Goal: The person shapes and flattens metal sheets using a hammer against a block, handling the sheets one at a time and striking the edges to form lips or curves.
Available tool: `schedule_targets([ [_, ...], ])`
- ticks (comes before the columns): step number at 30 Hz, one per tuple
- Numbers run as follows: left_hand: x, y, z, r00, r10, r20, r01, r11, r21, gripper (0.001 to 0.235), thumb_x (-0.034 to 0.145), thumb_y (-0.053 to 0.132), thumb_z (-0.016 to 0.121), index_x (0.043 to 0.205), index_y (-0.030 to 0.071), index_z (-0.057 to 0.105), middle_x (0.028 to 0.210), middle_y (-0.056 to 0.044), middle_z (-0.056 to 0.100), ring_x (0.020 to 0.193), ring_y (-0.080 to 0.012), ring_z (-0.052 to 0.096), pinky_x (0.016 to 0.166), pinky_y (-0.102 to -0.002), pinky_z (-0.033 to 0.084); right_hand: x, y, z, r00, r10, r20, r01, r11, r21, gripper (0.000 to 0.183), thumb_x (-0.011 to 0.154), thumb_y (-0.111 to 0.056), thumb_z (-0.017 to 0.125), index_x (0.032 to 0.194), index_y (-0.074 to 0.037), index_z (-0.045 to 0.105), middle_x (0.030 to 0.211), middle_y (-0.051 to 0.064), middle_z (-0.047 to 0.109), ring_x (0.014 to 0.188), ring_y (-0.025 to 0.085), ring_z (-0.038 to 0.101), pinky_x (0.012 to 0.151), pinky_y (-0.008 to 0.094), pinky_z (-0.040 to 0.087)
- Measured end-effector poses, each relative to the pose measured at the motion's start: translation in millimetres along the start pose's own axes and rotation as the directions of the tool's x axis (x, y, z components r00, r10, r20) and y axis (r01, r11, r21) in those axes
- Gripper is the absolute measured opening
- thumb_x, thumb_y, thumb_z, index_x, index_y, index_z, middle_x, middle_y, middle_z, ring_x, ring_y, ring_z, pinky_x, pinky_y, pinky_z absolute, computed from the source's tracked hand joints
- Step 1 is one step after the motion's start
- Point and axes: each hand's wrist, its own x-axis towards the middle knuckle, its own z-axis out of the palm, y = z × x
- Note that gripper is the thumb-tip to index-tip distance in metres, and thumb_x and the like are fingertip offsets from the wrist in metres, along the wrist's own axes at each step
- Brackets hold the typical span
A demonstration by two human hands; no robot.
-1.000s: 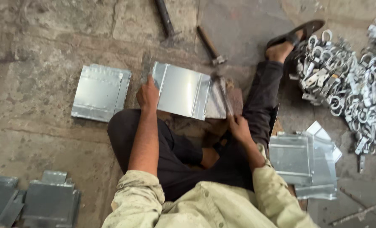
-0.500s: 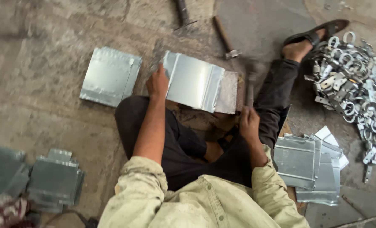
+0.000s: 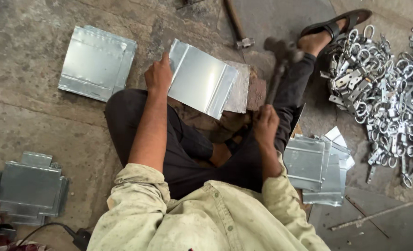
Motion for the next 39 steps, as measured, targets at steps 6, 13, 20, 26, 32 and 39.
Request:
schedule_targets([
  [6,4,-5,5,1.0,-0.004,-0.009,0.005,1.0,0.019,0.034,0.101,0.018,0.051,0.135,0.013,0.055,0.093,-0.024,0.074,0.086,-0.0436,0.073,0.072,-0.056,0.058,-6,3,-16,0.933,0.347,0.093,-0.302,0.899,-0.318,0.04,0.11,-0.036,0.046,0.084,-0.01,0.062,0.067,-0.004,0.055,0.057,0.006,0.049,0.05,0.025,0.04],
  [13,0,4,-3,1.0,-0.009,0.021,0.01,1.0,-0.006,0.028,0.107,0.026,0.049,0.13,0.011,0.055,0.094,-0.023,0.074,0.088,-0.0442,0.072,0.073,-0.058,0.056,-29,-9,-17,0.983,0.177,0.05,-0.167,0.973,-0.157,0.041,0.115,-0.036,0.047,0.096,-0.003,0.059,0.07,0.002,0.052,0.057,0.012,0.047,0.052,0.031,0.037],
  [20,-2,8,-11,0.989,-0.048,0.142,0.045,0.999,0.028,0.042,0.099,0.019,0.05,0.139,0.009,0.049,0.097,-0.025,0.071,0.084,-0.0432,0.072,0.066,-0.056,0.058,-7,-16,-28,0.965,0.229,0.131,-0.141,0.867,-0.478,0.045,0.113,-0.033,0.049,0.086,0.001,0.062,0.065,0.01,0.055,0.057,0.016,0.05,0.054,0.036,0.041],
  [26,0,4,-8,0.995,-0.033,0.096,0.028,0.998,0.049,0.037,0.104,0.02,0.049,0.138,0.006,0.051,0.096,-0.024,0.074,0.088,-0.0423,0.073,0.072,-0.055,0.058,-36,1,-6,0.99,-0.066,0.121,0.11,0.908,-0.404,0.045,0.115,-0.036,0.046,0.093,0.0,0.064,0.072,0.005,0.057,0.065,0.011,0.055,0.057,0.032,0.044],
  [32,-4,4,-5,0.999,0.009,0.042,-0.011,0.998,0.058,0.035,0.106,0.025,0.047,0.137,0.008,0.053,0.094,-0.023,0.074,0.087,-0.0422,0.073,0.07,-0.055,0.058,-21,-46,-21,0.94,0.318,0.122,-0.302,0.944,-0.135,0.044,0.115,-0.039,0.045,0.092,-0.004,0.058,0.064,0.0,0.048,0.052,0.01,0.045,0.046,0.028,0.035],
  [39,-4,-2,7,0.999,-0.015,0.034,0.012,0.996,0.093,0.029,0.104,0.029,0.048,0.12,0.011,0.063,0.094,-0.02,0.074,0.084,-0.0424,0.072,0.074,-0.057,0.058,-29,-133,-7,0.996,-0.072,0.052,0.064,0.987,0.15,0.038,0.102,-0.024,0.053,0.133,-0.01,0.037,0.093,0.001,0.059,0.048,0.008,0.055,0.04,0.023,0.044],
])
